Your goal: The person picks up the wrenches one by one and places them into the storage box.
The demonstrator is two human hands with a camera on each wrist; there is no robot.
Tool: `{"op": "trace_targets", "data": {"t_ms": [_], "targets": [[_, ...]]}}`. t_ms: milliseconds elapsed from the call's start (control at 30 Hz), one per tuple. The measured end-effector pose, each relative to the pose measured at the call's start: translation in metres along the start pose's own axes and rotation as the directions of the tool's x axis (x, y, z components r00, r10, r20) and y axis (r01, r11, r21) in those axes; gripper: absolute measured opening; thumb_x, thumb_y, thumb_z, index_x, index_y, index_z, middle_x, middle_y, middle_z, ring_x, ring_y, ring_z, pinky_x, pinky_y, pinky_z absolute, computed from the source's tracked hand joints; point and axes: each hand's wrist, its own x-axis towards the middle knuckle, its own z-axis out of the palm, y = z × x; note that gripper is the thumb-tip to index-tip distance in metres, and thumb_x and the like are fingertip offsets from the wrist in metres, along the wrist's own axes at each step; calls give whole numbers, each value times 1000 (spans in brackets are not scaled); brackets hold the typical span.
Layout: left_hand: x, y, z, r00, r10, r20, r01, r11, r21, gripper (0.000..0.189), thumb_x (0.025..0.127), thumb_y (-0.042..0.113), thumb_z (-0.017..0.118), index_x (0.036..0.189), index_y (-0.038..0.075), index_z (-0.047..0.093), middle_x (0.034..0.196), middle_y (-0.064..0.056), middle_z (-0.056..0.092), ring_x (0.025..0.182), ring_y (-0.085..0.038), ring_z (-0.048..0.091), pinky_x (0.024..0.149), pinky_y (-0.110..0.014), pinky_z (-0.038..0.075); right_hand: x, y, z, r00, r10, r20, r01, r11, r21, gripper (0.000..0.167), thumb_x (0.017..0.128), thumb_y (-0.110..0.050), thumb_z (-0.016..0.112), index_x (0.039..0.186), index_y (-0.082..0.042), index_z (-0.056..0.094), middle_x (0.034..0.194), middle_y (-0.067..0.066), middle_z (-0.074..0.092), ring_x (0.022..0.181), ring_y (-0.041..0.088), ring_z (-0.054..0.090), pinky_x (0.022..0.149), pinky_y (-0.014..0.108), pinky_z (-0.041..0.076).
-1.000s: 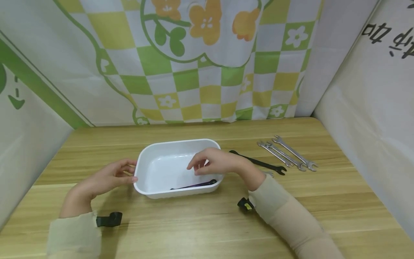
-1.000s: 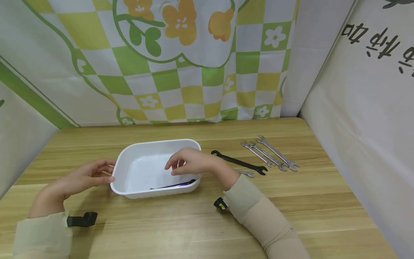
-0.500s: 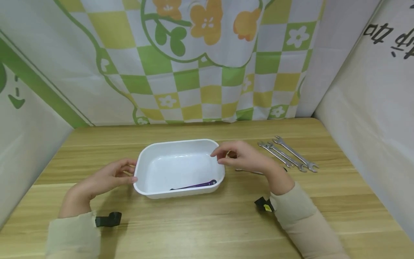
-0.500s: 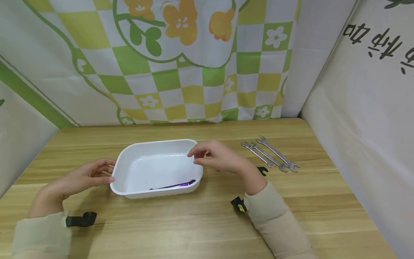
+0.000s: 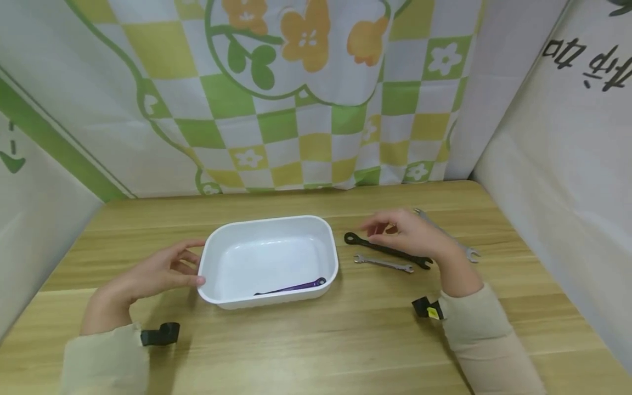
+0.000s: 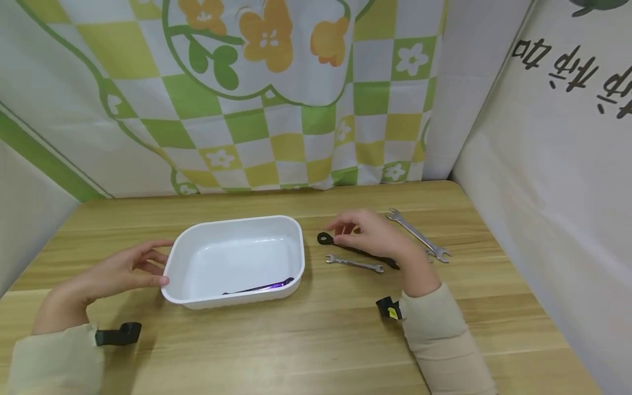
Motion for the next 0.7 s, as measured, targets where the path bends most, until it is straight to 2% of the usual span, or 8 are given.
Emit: {"op": "trace_targets", "data": {"t_ms": [133,233,467,700], "targets": [[1,1,-3,1000,7,17,-6,1000,-16,90,88,20,77,156,4,21,129,-27,54,110,-34,64,84,-44,54,0,7,0,998,49,45,-48,999,-25,24,97,-17,65,119,-10,70,99,-1,70,93,15,65,84,39,54],[0,2,-4,1000,-14,27,14,1000,-10,94,86,21,79,157,6,19,130,-27,54,110,-34,63,84,-44,53,1,13,3,993,75,90,-71,997,-42,26,96,-17,66,121,-8,69,100,-1,70,94,15,65,85,39,54],[-3,0,-1,1000,-11,20,10,1000,21,97,84,22,80,157,6,18,128,-26,56,110,-34,62,82,-42,53,4,24,10,991,52,126,-42,996,-79,25,94,-16,69,118,-8,71,97,-4,71,92,14,65,83,35,54],[2,-2,1,999,27,33,-27,1000,-3,96,86,16,77,157,2,14,128,-29,55,108,-34,63,80,-42,54,5,38,13,974,87,208,-90,996,4,25,95,-12,67,118,-4,70,95,0,70,87,13,63,80,30,51]]}}
